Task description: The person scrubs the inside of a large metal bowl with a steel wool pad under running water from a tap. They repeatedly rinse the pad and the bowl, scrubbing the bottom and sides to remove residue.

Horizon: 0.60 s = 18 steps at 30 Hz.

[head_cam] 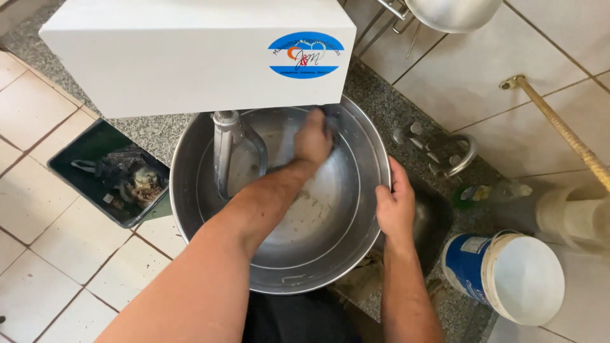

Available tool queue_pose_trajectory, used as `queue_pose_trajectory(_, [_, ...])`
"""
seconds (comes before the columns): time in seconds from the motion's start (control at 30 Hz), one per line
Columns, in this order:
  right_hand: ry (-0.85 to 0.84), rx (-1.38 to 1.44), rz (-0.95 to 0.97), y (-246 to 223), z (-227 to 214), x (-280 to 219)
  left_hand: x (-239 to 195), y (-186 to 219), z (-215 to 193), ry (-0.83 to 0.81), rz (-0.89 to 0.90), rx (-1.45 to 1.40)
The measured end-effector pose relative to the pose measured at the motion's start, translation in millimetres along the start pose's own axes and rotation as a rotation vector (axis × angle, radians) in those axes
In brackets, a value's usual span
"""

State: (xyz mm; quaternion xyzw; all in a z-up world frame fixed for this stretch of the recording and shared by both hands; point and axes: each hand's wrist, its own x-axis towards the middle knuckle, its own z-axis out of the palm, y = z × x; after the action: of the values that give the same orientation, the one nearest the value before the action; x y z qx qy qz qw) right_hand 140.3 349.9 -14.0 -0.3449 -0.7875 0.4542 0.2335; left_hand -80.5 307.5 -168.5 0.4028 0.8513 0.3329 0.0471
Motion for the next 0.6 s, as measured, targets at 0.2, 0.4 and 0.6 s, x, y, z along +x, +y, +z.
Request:
queue_pose_trajectory(0.2, [0.026,0.026,-0.001,-6.7,-0.9,-11.7,-10.9,34.2,-3.7,0.228,-0.186,-0.142])
queue_pose_trajectory(0.4, [0.046,0.050,-0.028,-14.9,-0.2,-13.5,3.1,12.2,-3.7,0.222,-0.300,-0.226])
queue_pose_trajectory(0.6, [0.061,0.063,-0.024,-6.2,0.9,-13.6,-19.7,31.3,8.4,0.097,-0.116,-0.279])
